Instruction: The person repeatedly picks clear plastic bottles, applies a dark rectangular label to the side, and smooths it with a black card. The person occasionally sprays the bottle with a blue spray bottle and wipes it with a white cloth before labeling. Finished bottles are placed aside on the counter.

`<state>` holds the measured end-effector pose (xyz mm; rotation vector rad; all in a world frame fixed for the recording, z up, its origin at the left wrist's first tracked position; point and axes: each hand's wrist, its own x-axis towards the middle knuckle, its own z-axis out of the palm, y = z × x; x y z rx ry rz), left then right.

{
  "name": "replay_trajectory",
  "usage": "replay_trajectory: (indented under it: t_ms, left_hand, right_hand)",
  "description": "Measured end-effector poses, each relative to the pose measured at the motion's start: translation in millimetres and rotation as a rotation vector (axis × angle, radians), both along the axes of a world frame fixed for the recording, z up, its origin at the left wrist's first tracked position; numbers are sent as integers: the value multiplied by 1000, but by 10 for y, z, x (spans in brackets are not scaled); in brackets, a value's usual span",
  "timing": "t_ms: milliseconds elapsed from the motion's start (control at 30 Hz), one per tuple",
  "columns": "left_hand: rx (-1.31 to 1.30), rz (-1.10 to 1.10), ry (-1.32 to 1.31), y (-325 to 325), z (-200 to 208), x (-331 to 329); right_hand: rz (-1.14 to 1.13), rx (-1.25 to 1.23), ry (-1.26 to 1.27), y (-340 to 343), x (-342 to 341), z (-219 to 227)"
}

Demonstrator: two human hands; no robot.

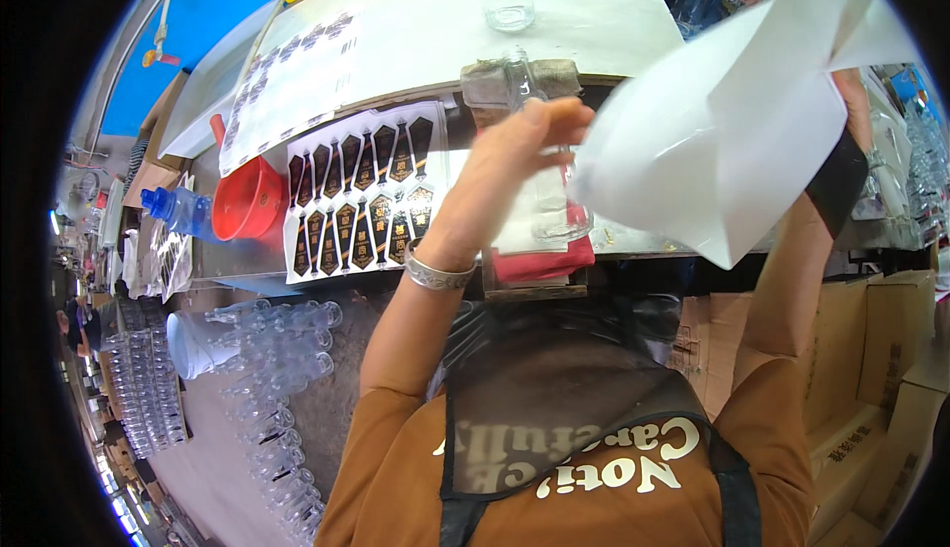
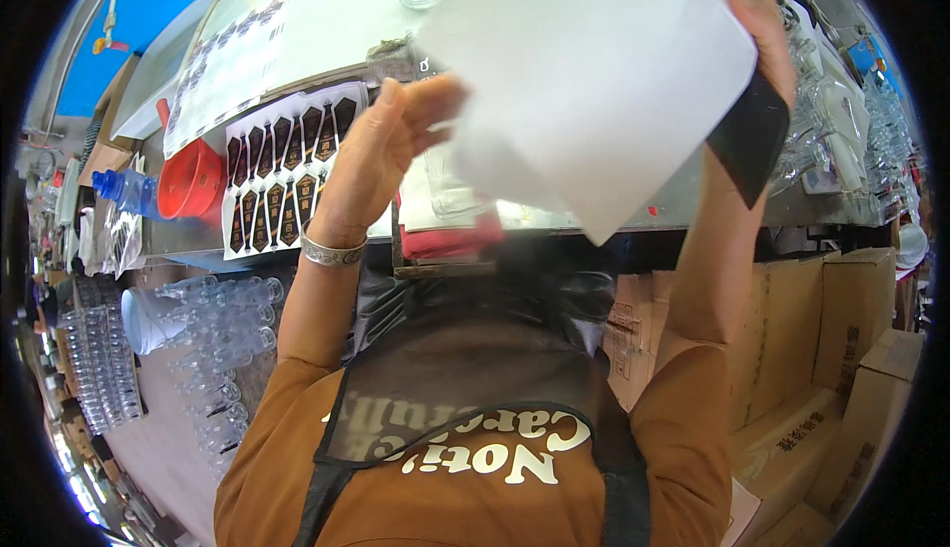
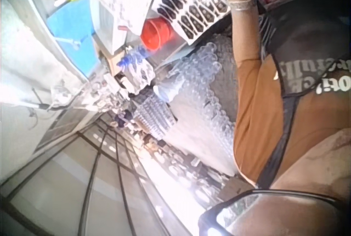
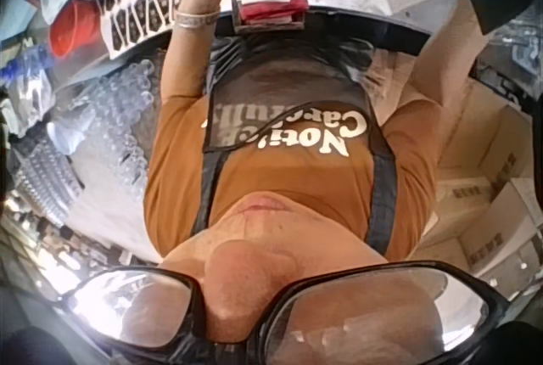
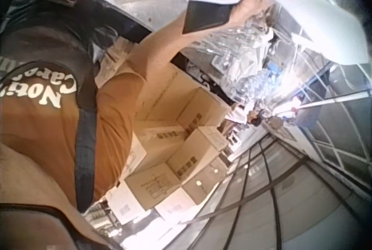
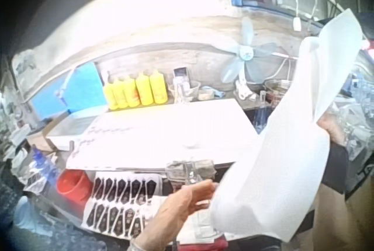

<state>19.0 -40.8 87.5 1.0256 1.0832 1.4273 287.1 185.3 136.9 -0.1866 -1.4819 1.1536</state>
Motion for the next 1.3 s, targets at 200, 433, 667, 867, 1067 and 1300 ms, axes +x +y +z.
replay_trajectory:
  t_ms: [200,433,667,867,1067,1300]
  left_hand:
    - [26,138,233,-73,-251,22]
    - [30,134,-323,-157,-77,56]
    - [156,196,-342,-157,-156,-5]
    - [195,298,-506,-240,-242,-275]
    - [65,229,-301,-300,-285,-352]
    - [-265,-404,426,-418,309,-28]
  right_hand:
    - [447,-97,113,-197,-269,-66]
    - [575,-172,90,-378,-338,-39]
    - [-184,129,-225,-235,-11,-111]
    - [-460,217,-175,289,623,179]
    - [-718,284,-504,196,729,363]
    - [281,77,-855,-766,-568,222]
